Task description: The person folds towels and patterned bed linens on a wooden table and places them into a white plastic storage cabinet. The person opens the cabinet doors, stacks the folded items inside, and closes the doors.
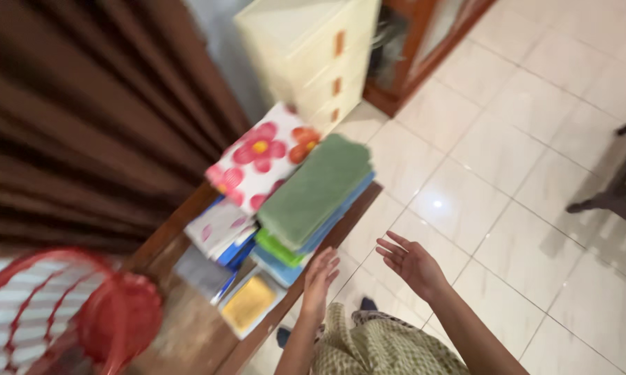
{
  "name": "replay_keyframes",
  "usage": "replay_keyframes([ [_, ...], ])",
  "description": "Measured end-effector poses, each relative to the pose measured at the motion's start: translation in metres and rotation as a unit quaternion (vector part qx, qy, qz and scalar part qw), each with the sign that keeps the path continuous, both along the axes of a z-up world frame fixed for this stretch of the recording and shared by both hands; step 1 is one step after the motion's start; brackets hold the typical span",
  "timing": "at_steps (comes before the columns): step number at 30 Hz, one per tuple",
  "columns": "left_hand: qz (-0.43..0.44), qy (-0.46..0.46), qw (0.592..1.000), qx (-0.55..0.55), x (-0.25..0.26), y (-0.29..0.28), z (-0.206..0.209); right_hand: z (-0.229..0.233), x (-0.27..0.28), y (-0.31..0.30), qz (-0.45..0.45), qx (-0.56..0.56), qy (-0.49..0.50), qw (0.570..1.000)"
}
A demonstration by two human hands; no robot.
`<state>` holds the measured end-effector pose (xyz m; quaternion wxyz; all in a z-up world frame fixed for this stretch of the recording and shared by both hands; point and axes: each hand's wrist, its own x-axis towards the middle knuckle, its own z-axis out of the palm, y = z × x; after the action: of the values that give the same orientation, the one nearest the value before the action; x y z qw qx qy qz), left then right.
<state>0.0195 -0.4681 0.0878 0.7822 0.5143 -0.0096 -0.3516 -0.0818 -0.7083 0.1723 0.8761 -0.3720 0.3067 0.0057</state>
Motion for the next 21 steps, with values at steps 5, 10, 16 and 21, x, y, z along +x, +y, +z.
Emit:
replay_keyframes([
  [5, -0.054, 0.042, 0.997, 0.031, -0.008, -0.089, 0.025, 0.005, -0.013, -0.073, -0.045, -0.002, -0.011, 0.999],
  [10, -0.089, 0.035, 0.995, 0.039, 0.015, -0.155, 0.034, 0.005, 0.003, -0.132, -0.093, 0.018, -0.024, 0.995],
  [16, -0.096, 0.019, 0.994, 0.047, 0.073, -0.232, 0.023, 0.002, 0.045, -0.197, -0.092, 0.006, -0.016, 0.996],
  [21, -0.071, 0.023, 0.997, 0.027, 0.136, -0.302, 0.021, 0.009, 0.103, -0.263, -0.084, 0.0, 0.027, 0.996],
])
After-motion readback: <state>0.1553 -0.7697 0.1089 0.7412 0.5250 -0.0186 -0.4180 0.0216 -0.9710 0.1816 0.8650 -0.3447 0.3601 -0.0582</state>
